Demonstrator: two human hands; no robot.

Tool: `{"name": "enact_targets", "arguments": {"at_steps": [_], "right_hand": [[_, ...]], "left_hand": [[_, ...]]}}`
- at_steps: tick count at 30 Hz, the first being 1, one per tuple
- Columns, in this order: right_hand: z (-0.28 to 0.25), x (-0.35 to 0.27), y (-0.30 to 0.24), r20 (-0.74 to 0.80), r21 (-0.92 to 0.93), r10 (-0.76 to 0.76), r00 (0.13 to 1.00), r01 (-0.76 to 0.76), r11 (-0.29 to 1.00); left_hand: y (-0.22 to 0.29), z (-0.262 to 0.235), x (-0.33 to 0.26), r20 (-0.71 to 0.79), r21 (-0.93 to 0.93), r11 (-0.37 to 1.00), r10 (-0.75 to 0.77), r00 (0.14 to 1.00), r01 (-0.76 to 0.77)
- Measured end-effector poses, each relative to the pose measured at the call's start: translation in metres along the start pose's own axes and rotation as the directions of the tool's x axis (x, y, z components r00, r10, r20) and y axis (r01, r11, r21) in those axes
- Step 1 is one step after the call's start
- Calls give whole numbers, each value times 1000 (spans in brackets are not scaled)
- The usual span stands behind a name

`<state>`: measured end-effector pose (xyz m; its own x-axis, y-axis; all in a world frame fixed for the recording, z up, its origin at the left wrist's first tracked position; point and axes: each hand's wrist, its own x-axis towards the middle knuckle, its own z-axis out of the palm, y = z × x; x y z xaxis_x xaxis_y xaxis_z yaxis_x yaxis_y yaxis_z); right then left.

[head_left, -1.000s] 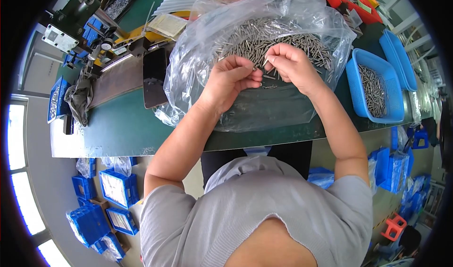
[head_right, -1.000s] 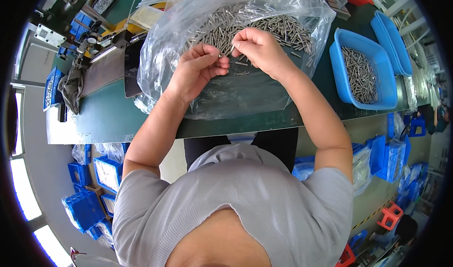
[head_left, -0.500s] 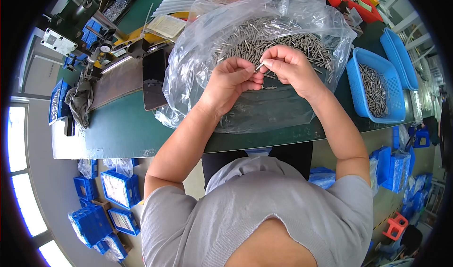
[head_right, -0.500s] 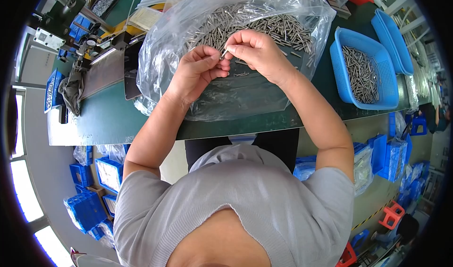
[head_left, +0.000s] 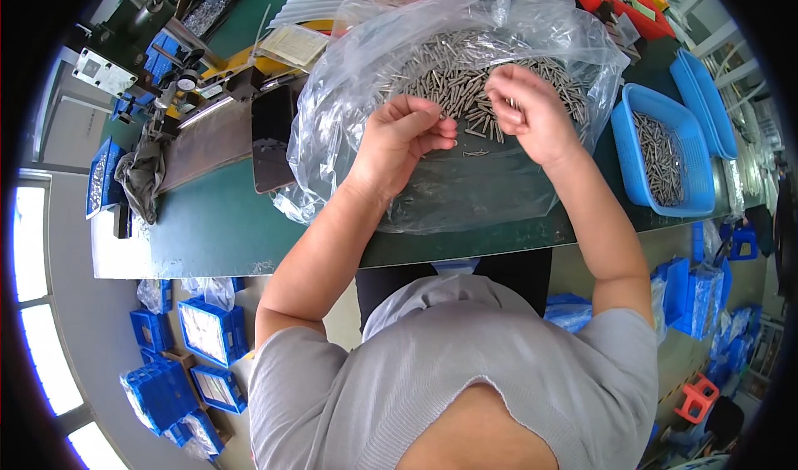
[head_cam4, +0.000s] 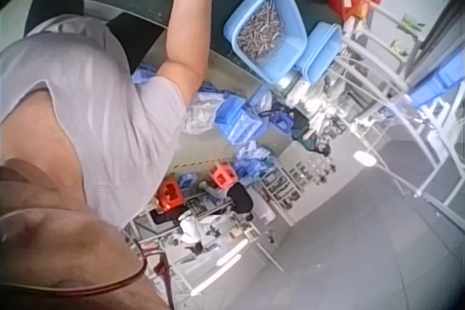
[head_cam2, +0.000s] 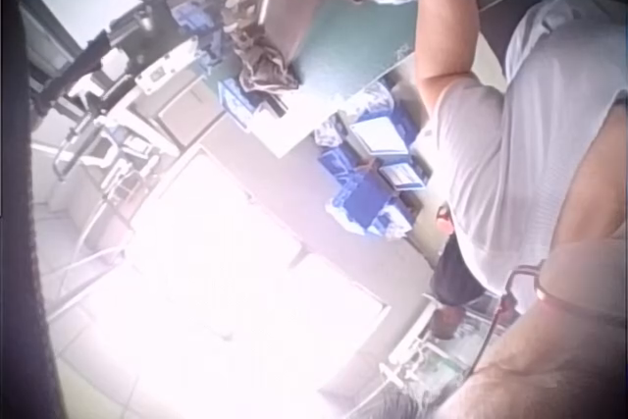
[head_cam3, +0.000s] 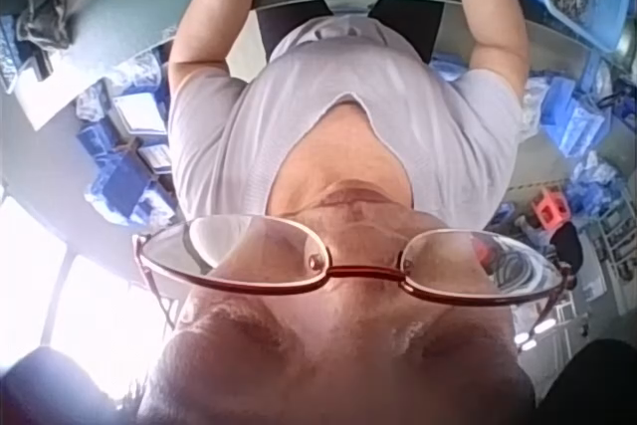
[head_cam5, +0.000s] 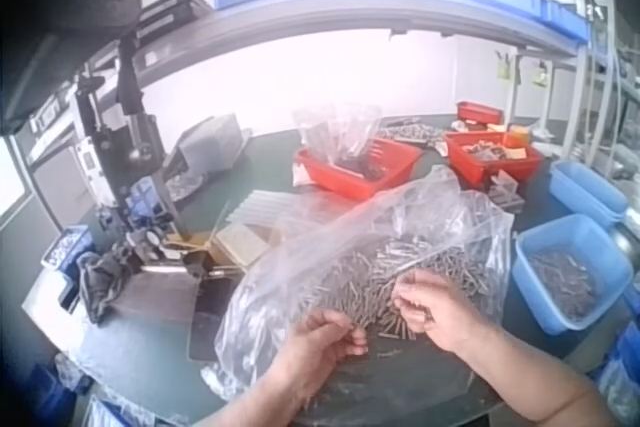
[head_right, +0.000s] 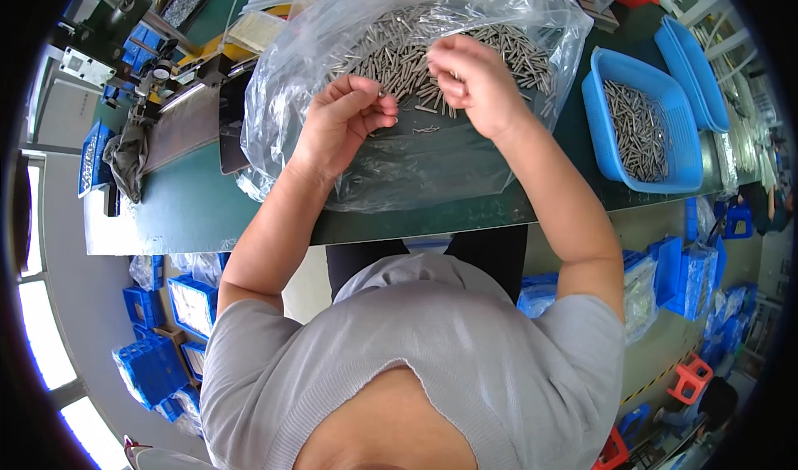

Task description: Sorting small metal pins from a large bag into a plastic storage container.

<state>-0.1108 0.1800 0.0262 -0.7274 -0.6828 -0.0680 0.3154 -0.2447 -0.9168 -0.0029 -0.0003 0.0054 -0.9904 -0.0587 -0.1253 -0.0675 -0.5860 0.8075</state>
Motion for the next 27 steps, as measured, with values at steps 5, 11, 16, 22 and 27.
{"name": "enact_targets", "arguments": {"at_steps": [5,11,16,22,27], "right_hand": [[-11,2,-7,36,-228,199,979,-186,956],[5,-9,17,450,-893,-216,866,442,-90],[10,-10,26,514,-845,-179,839,458,-278],[1,-4,2,66,-313,86,994,-61,948],[4,-4,6,171,-48,173,970,-167,985]], "left_hand": [[1,1,0,-43,3,1000,12,999,-12],[2,-2,1,-77,-4,1000,25,997,-25],[3,-2,0,-74,-11,999,46,996,-47],[1,-1,3,17,32,999,11,1000,-12],[-4,-2,3,110,27,998,-52,993,49]]}}
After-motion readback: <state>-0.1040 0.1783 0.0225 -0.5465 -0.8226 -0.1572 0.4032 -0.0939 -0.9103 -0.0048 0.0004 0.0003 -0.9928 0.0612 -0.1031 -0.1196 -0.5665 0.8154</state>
